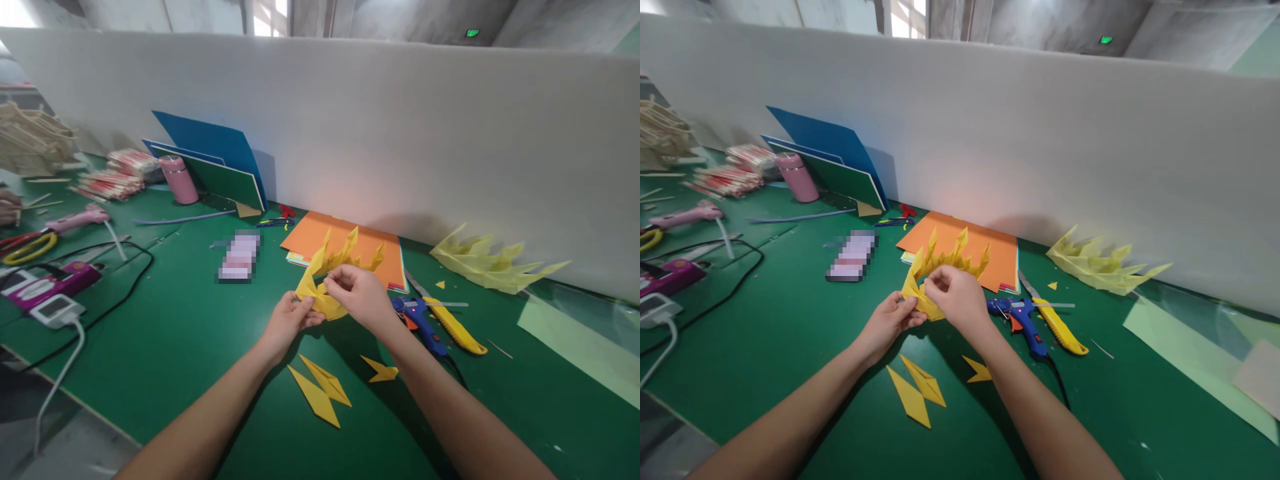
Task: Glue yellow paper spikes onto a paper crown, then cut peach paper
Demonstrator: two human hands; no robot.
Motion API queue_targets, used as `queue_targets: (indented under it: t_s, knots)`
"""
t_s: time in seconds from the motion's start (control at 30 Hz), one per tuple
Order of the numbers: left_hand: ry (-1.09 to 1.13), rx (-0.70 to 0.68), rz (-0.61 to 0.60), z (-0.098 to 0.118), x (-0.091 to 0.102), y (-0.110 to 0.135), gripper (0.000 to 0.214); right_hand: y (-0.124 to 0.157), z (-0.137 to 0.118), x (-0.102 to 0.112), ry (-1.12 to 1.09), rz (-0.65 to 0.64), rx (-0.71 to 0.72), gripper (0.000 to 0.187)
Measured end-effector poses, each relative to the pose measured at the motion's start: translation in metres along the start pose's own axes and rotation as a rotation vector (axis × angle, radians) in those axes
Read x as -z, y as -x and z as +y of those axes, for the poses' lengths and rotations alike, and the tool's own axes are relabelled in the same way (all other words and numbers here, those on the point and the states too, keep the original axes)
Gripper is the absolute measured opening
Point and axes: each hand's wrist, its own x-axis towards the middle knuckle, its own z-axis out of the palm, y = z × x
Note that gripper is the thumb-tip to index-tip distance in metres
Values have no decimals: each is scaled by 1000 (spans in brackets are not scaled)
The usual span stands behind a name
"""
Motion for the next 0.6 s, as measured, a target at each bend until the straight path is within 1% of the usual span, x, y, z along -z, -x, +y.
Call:
queue_targets:
  t_s: [0.2, 0.3, 0.6]
  knots:
    - [-5, -3, -1, 0, -1, 0, 21, 0, 1, -2, -7, 2, 17, 13]
    - [-14, -5, 7, 0, 0, 1, 18, 0, -1, -1, 7, -14, 2, 12]
    - [-11, 2, -2, 1, -1, 1, 23, -2, -5, 2, 58, -72, -21, 14]
